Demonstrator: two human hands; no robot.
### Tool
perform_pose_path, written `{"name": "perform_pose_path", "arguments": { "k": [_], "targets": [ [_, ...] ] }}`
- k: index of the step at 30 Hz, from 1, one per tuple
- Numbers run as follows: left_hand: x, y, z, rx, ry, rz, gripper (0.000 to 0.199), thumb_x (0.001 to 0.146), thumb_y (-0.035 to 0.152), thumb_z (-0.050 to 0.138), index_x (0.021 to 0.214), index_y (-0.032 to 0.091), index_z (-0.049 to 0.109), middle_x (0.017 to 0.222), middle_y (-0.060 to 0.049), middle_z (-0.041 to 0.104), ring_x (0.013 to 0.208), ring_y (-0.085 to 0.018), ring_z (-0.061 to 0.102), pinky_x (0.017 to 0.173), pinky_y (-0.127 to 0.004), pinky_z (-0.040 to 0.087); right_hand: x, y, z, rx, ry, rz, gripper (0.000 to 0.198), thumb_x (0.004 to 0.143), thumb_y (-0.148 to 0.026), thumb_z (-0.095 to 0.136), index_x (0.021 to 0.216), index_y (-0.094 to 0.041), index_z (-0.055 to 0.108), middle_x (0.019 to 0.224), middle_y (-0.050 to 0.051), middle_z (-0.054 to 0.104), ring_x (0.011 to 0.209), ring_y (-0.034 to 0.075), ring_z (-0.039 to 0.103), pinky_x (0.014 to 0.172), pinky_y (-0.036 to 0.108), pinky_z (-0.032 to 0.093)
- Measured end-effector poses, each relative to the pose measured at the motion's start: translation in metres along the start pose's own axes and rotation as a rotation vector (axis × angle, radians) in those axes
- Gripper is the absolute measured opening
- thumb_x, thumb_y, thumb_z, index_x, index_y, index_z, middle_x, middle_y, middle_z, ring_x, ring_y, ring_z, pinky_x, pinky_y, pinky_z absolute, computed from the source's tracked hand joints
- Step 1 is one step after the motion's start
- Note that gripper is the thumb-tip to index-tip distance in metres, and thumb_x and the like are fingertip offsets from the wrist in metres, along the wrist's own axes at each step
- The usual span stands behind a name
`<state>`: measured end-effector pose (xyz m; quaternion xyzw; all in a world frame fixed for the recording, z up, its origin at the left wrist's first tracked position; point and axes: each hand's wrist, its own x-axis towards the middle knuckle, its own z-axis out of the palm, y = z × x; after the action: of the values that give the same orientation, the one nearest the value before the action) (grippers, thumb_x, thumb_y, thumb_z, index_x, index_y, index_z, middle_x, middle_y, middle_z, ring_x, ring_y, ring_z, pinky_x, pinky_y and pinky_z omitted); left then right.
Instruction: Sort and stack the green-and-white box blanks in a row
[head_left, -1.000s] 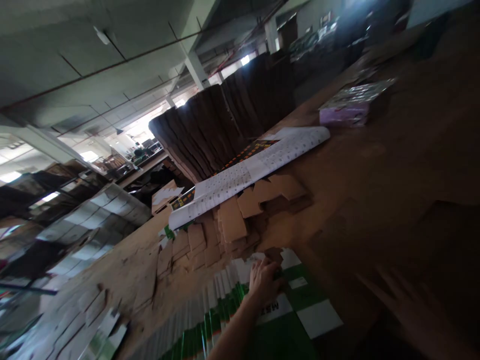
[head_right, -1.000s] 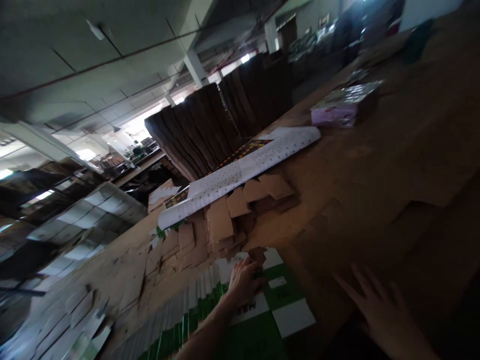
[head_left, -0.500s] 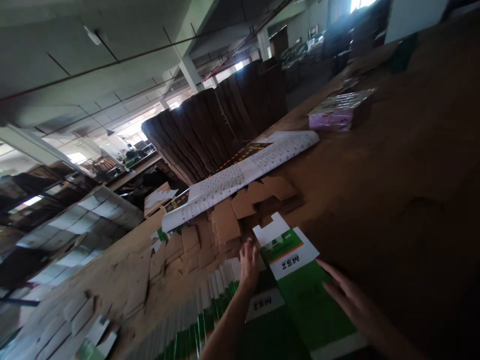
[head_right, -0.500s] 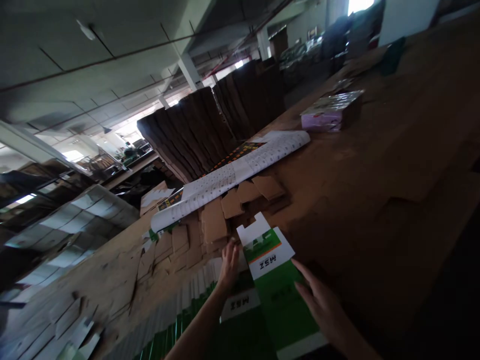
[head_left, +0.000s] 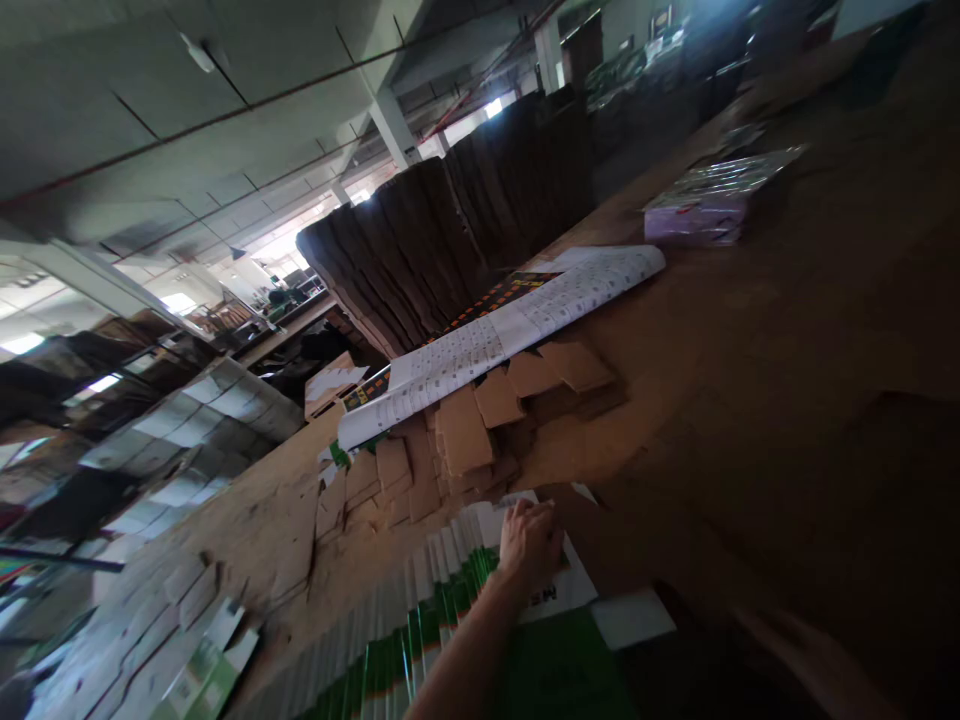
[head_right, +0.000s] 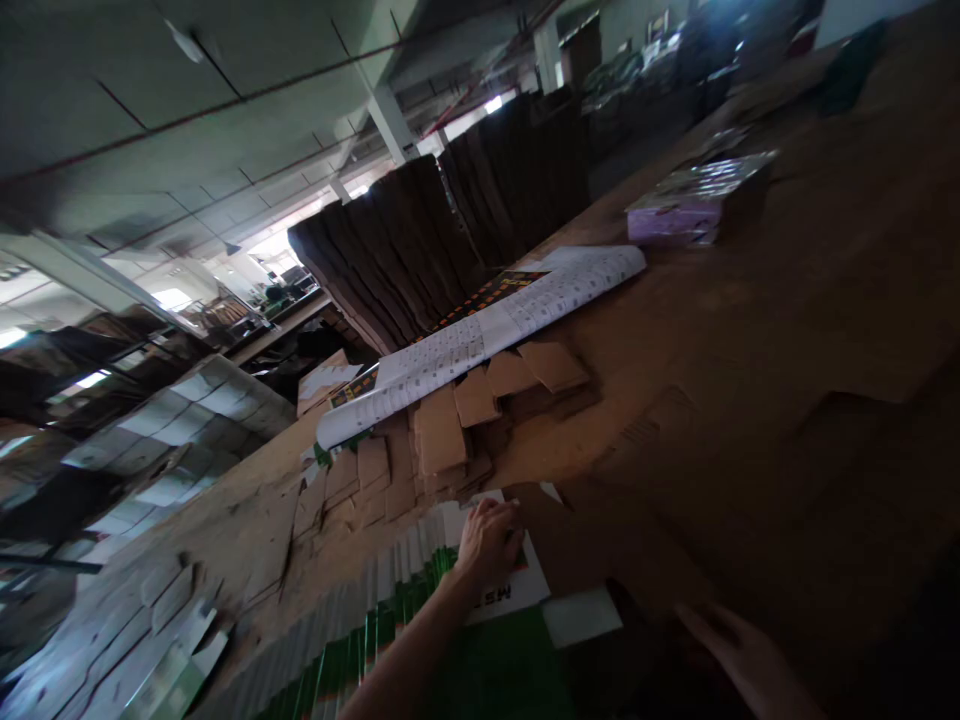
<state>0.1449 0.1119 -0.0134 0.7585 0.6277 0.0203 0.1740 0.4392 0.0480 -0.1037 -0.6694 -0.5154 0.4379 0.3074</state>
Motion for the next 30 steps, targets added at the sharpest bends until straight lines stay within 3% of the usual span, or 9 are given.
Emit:
{"name": "perform_pose_path", "arguments": {
  "k": [3, 6, 9, 15, 21, 24, 26, 28, 30],
  "targets": [
    [0.004, -0.004, -0.003, -0.008, -0.025, -0.059, 0.025, 0.093, 0.025, 0.044, 0.090, 0.022, 0.069, 0.098, -0.003, 0.072, 0.096, -0.019, 0.059, 0.091, -0.031, 0.042, 0.001, -0.011, -0.007, -0.032, 0.020, -0.047, 0.040, 0.079, -0.057, 0.053, 0.082, -0.024, 0.075, 0.088, 0.013, 0.078, 0.086, 0.034, 0.074, 0.074, 0.044, 0.061],
    [0.007, -0.006, -0.001, -0.030, -0.005, -0.169, 0.032, 0.098, 0.029, 0.035, 0.107, 0.024, 0.066, 0.105, -0.003, 0.071, 0.099, -0.019, 0.061, 0.088, -0.030, 0.043, -0.007, -0.024, 0.022, 0.002, -0.102, -0.298, 0.036, 0.079, -0.047, 0.054, 0.095, -0.024, 0.077, 0.109, 0.011, 0.075, 0.103, 0.031, 0.070, 0.091, 0.042, 0.056],
    [0.007, -0.007, 0.001, -0.047, -0.017, -0.217, 0.037, 0.099, 0.031, 0.031, 0.112, 0.027, 0.065, 0.107, -0.002, 0.071, 0.099, -0.019, 0.062, 0.087, -0.030, 0.045, -0.013, -0.022, 0.059, 0.043, -0.251, -0.430, 0.037, 0.077, -0.035, 0.055, 0.106, -0.027, 0.076, 0.124, 0.007, 0.069, 0.114, 0.026, 0.064, 0.098, 0.038, 0.052],
    [0.001, -0.006, -0.001, -0.058, -0.053, -0.087, 0.035, 0.085, 0.043, 0.058, 0.117, 0.031, 0.068, 0.114, -0.001, 0.068, 0.108, -0.023, 0.057, 0.098, -0.036, 0.043, -0.008, -0.002, 0.081, -0.038, -0.359, -0.522, 0.036, 0.082, -0.027, 0.055, 0.112, -0.028, 0.074, 0.130, 0.009, 0.065, 0.124, 0.029, 0.057, 0.105, 0.047, 0.045],
    [-0.001, -0.007, -0.003, 0.003, -0.105, -0.057, 0.041, 0.083, 0.046, 0.062, 0.119, 0.030, 0.067, 0.117, -0.003, 0.065, 0.111, -0.025, 0.054, 0.098, -0.039, 0.042, -0.011, -0.042, 0.063, -0.176, -0.411, -0.518, 0.038, 0.079, -0.018, 0.057, 0.109, -0.030, 0.075, 0.124, 0.007, 0.070, 0.115, 0.029, 0.063, 0.100, 0.044, 0.049],
    [0.000, -0.005, -0.005, 0.009, -0.111, -0.065, 0.051, 0.083, 0.043, 0.062, 0.132, 0.030, 0.056, 0.119, -0.004, 0.064, 0.110, -0.025, 0.054, 0.097, -0.040, 0.042, -0.005, -0.065, 0.036, -0.232, -0.543, -0.408, 0.047, 0.075, -0.019, 0.058, 0.118, -0.033, 0.071, 0.108, 0.003, 0.076, 0.099, 0.025, 0.071, 0.087, 0.036, 0.055],
    [0.000, -0.003, -0.006, 0.005, -0.108, -0.065, 0.053, 0.083, 0.042, 0.064, 0.134, 0.030, 0.054, 0.118, -0.004, 0.063, 0.109, -0.025, 0.054, 0.097, -0.040, 0.041, 0.006, -0.062, 0.012, -0.319, -0.555, -0.346, 0.049, 0.076, -0.023, 0.056, 0.123, -0.033, 0.067, 0.103, 0.003, 0.077, 0.093, 0.024, 0.072, 0.084, 0.036, 0.056],
    [0.001, -0.002, -0.007, 0.006, -0.119, -0.062, 0.041, 0.084, 0.042, 0.063, 0.123, 0.030, 0.062, 0.116, -0.004, 0.064, 0.109, -0.025, 0.054, 0.096, -0.040, 0.041, 0.018, -0.042, -0.010, -0.484, -0.416, -0.376, 0.054, 0.073, -0.026, 0.056, 0.127, -0.031, 0.065, 0.114, 0.006, 0.074, 0.105, 0.030, 0.068, 0.091, 0.044, 0.053],
    [0.001, -0.001, -0.007, 0.007, -0.128, -0.064, 0.031, 0.085, 0.043, 0.062, 0.112, 0.029, 0.067, 0.114, -0.004, 0.063, 0.109, -0.025, 0.054, 0.096, -0.039, 0.041, 0.028, -0.012, -0.024, -0.686, -0.188, -0.462, 0.064, 0.067, -0.023, 0.058, 0.130, -0.031, 0.062, 0.135, 0.009, 0.062, 0.125, 0.038, 0.054, 0.100, 0.059, 0.044]
  ]
}}
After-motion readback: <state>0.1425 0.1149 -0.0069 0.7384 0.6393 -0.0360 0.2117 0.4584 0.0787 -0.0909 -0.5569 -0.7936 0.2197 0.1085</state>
